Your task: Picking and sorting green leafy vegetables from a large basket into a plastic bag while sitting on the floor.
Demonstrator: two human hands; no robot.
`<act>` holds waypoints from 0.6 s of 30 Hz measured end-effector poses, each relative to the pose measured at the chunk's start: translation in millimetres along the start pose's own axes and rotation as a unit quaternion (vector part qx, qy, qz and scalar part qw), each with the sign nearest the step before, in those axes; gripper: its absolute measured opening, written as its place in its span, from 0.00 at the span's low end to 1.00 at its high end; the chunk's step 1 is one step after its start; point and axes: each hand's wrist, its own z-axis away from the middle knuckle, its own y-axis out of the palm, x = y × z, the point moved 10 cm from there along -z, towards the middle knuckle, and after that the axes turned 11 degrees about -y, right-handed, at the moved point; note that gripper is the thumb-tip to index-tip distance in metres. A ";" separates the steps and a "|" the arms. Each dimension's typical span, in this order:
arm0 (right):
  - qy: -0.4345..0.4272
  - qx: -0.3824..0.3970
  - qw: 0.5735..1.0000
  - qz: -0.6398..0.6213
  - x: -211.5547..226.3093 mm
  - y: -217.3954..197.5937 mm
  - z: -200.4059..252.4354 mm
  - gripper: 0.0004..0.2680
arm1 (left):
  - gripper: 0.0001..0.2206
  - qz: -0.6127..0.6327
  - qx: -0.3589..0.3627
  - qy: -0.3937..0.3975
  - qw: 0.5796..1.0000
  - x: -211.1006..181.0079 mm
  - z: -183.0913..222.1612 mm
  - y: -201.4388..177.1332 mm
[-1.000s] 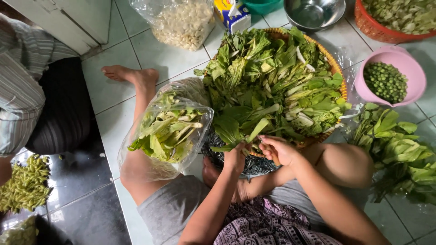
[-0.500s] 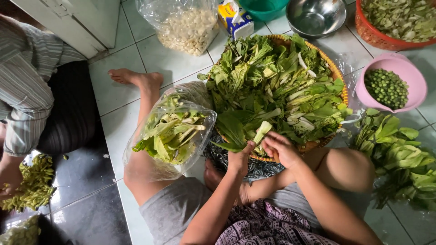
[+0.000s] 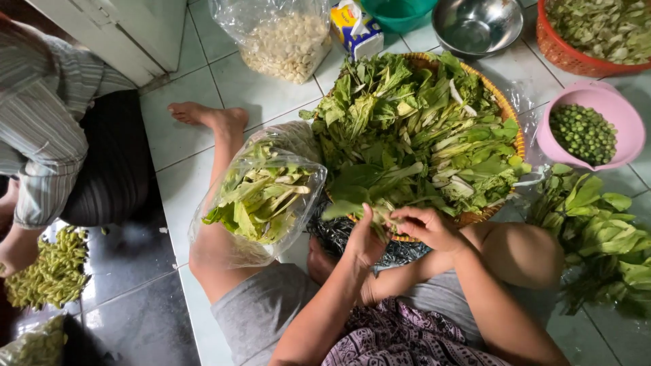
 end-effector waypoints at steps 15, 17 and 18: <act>0.194 -0.129 0.971 0.051 -47.6 -55.3 29.7 0.13 | 0.15 -0.062 0.055 0.172 0.982 -48.0 -24.1 -4.8; 0.200 -0.123 0.972 0.031 -74.7 -45.0 37.8 0.14 | 0.17 -0.104 0.063 0.175 0.977 -44.8 -27.9 -4.1; 0.203 -0.114 0.972 0.009 -89.2 -37.9 39.7 0.16 | 0.19 -0.146 0.070 0.181 0.970 -45.0 -29.3 -1.3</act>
